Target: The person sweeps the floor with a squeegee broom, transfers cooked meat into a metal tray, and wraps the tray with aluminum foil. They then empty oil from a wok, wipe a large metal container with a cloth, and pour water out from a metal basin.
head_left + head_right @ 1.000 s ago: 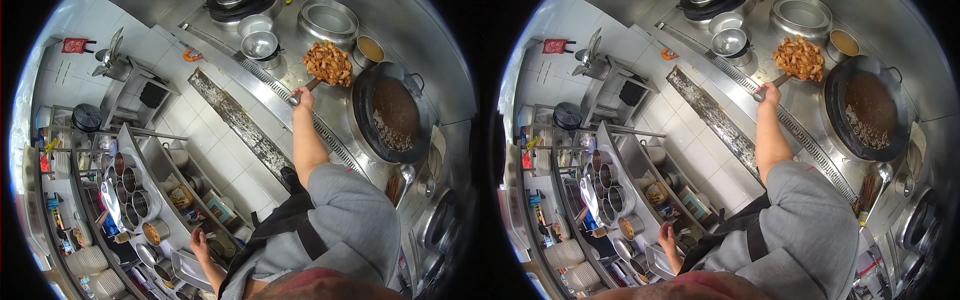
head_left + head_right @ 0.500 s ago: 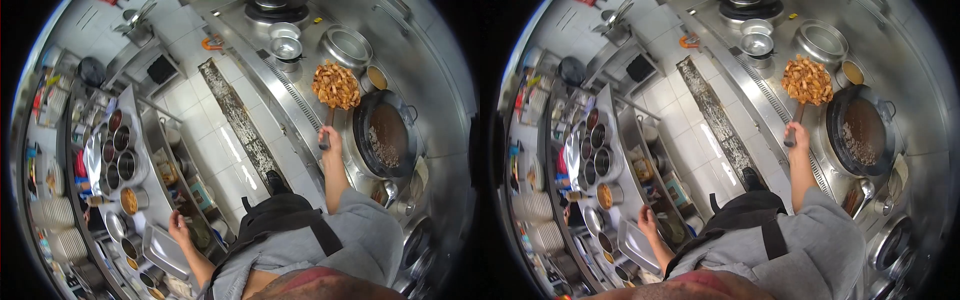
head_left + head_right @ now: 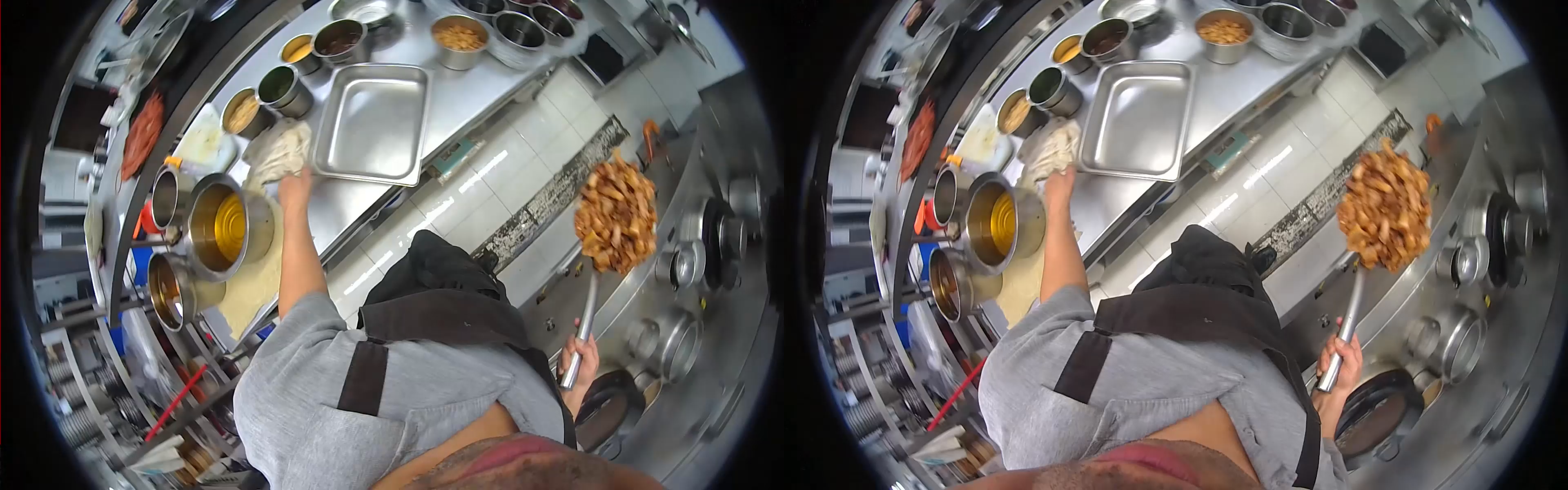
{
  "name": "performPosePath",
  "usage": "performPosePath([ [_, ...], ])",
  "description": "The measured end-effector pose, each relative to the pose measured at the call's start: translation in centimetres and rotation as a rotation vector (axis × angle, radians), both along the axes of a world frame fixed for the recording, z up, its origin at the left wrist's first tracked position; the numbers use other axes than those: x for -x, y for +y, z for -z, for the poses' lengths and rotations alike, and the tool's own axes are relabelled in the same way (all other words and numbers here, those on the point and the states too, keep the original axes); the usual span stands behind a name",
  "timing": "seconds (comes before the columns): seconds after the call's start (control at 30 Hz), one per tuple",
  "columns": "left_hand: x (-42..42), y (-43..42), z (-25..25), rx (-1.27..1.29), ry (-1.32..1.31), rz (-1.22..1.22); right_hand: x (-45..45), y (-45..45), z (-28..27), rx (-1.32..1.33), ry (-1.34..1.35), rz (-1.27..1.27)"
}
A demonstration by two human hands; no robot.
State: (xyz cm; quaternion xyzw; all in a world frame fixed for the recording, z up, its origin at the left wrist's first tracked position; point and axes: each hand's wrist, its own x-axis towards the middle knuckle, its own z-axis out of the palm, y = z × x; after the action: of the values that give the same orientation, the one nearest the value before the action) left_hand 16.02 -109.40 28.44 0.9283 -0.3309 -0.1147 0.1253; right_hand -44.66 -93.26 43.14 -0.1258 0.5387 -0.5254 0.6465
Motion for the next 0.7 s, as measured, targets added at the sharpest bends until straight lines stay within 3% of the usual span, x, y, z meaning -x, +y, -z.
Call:
performPosePath([
  [0.07, -0.1, -0.1, 1.2, 0.190, 0.560, -0.054, -2.7, -2.7, -1.3, 0.015, -0.001, -0.198],
  [0.17, 2.0, -1.6, -0.3, 0.403, 0.564, -0.036, -6.0, -6.9, -2.0, 0.027, -0.017, -0.437],
  [0.23, 1.1, -3.2, 0.0, 0.277, 0.683, -0.024, -9.2, -9.8, -2.6, 0.007, 0.052, -0.537],
  [0.33, 2.3, -3.9, 0.2, 0.355, 0.829, -0.046, -13.9, -14.4, -2.0, 0.020, 0.129, -0.695],
  [0.6, 4.3, -4.4, 0.7, 0.449, 0.830, -0.088, -23.1, -21.8, 3.0, 0.118, 0.463, -1.028],
  [0.7, 3.8, -4.3, 1.0, 0.476, 0.868, -0.112, -24.6, -23.2, 4.6, 0.168, 0.569, -1.041],
])
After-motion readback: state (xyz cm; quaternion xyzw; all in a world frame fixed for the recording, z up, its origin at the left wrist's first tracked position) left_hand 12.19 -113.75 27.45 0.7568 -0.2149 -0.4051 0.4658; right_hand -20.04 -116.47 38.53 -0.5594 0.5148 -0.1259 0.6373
